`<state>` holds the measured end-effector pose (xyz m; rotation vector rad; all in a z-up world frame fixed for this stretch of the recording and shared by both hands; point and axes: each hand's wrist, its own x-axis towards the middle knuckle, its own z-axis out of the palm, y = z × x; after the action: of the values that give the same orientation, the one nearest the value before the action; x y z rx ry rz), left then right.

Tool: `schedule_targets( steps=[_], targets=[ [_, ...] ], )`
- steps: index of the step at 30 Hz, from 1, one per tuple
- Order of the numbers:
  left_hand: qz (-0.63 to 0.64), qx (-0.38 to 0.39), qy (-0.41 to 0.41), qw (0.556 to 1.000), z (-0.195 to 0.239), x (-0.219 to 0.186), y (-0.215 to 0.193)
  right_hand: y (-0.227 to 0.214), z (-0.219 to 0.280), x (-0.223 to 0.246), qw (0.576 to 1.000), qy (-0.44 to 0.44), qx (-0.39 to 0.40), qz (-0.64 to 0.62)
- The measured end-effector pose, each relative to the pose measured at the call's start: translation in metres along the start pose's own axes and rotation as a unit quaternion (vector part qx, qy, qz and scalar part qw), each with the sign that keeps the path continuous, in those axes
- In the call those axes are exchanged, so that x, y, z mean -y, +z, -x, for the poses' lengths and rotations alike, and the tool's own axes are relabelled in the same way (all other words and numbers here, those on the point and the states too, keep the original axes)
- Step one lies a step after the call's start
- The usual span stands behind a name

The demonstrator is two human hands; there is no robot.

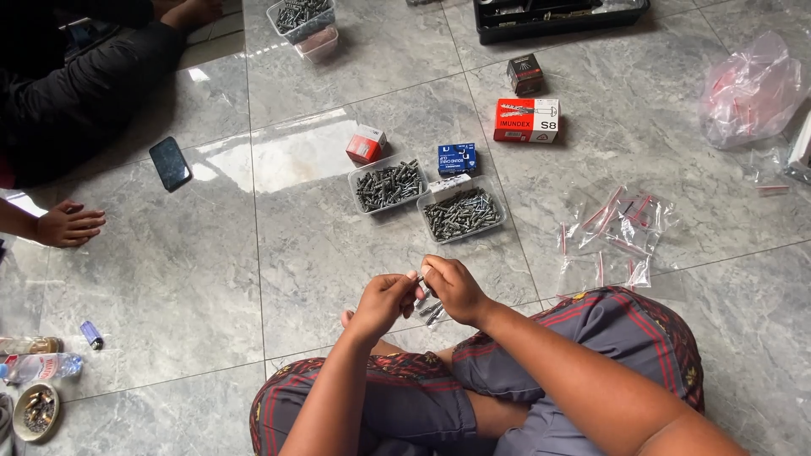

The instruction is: Packaging small metal screws into individual plastic zip-lock bags.

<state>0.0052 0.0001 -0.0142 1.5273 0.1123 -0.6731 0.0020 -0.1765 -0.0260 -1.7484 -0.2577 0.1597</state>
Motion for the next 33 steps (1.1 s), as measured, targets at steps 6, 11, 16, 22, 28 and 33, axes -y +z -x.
schedule_targets(
  steps=[6,11,16,22,28,33],
  targets=[
    [-0.180,-0.046,0.050,0.981,-0.006,0.007,-0.003,0.002,0.003,-0.013,0.999,0.017,0.003,0.032],
    [-0.333,-0.082,0.077,0.936,0.007,-0.011,0.004,0.014,-0.004,-0.046,0.965,0.173,0.004,-0.198],
    [-0.008,0.010,-0.014,1.000,0.003,-0.002,0.001,-0.002,0.004,0.005,0.999,-0.031,0.001,0.010],
    [-0.203,-0.038,0.062,0.977,0.002,-0.003,0.006,0.005,0.002,-0.011,0.999,-0.030,-0.012,0.043],
    [-0.279,-0.092,0.094,0.951,0.011,-0.014,0.007,0.004,0.000,-0.004,0.994,0.070,-0.023,-0.085],
    [-0.010,0.005,0.028,1.000,-0.001,0.004,0.002,0.001,0.006,0.025,0.996,-0.064,-0.011,0.066]
  ],
)
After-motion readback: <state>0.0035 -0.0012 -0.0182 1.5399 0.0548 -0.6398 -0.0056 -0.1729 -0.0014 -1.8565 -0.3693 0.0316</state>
